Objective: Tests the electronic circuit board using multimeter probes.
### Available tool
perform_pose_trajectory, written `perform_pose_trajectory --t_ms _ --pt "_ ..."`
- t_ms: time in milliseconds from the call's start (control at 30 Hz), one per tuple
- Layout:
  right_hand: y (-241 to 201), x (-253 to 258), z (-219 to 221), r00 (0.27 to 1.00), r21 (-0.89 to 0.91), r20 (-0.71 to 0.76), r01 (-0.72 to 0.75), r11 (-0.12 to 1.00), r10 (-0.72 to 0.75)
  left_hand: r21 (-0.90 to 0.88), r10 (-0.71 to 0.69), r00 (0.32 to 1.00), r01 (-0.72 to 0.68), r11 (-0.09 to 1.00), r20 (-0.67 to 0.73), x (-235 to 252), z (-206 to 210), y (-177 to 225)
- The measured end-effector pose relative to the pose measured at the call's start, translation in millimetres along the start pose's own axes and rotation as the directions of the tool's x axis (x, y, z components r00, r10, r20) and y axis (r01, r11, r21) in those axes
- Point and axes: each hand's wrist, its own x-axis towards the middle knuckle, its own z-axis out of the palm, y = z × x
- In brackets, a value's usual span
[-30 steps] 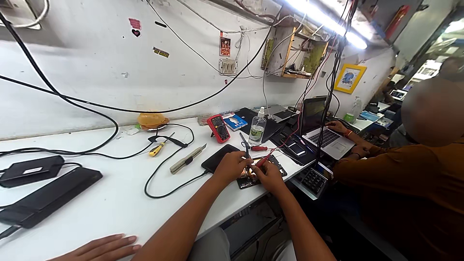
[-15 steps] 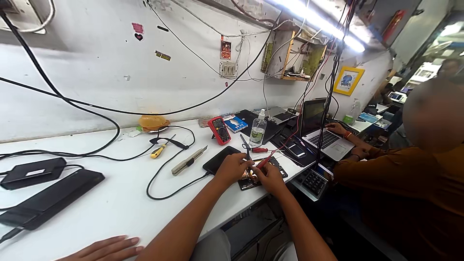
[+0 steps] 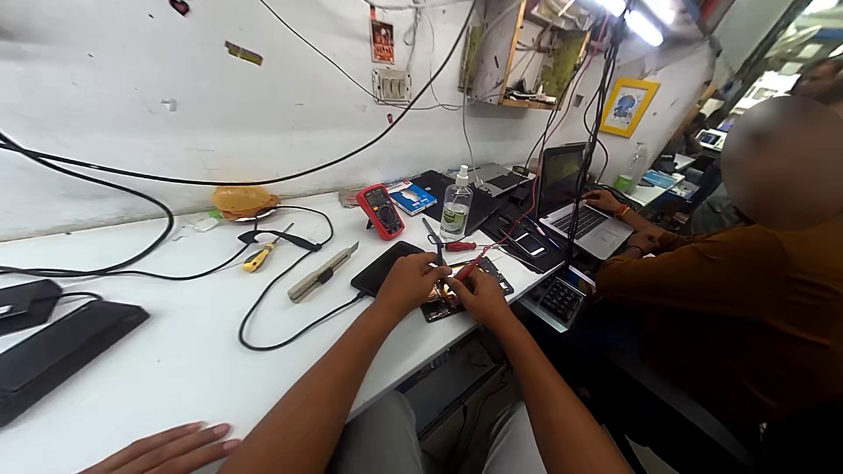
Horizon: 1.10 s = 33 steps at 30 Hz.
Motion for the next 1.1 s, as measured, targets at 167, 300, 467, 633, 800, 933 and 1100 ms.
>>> perform_pose_trajectory --t_ms 167,300,467,633,800,933,1100 --pt "-9.9 -3.5 0.0 1.0 0.002 -0.016 -0.006 1.0 0.006 0.053 0.032 0.999 -0.03 0.998 -0.04 -1.2 -0.8 1.8" --pt "-10.0 -4.1 2.7 1.0 0.012 -0.019 0.019 1.0 -0.019 0.09 0.099 0.993 -0.093 0.992 -0.068 -0.9 2.2 -5.8" --pt "-4.7 -1.2 3.1 0.998 0.018 0.008 0.059 0.998 -0.059 0.04 0.14 0.987 -0.138 0.99 -0.077 5.7 7.5 -30.1" --pt "-8.3 -2.2 2.2 0.999 0.023 0.023 0.048 0.999 -0.048 -0.013 0.108 0.992 -0.109 0.994 -0.059 4.4 5.7 -32.7" --pt "-9.6 -2.4 1.8 0.999 0.021 0.026 0.035 0.999 -0.036 -0.025 0.107 0.993 -0.108 0.994 -0.052 3.9 5.1 -31.1" --pt "-8.9 -1.2 1.6 0.999 0.006 0.037 0.035 0.999 -0.036 -0.031 0.11 0.992 -0.112 0.993 -0.067 2.8 5.2 -29.9" --pt "-9.6 -1.6 2.1 0.999 0.014 0.037 0.03 0.999 -0.03 -0.056 0.093 0.994 -0.096 0.994 -0.064 1.5 4.7 -27.7"
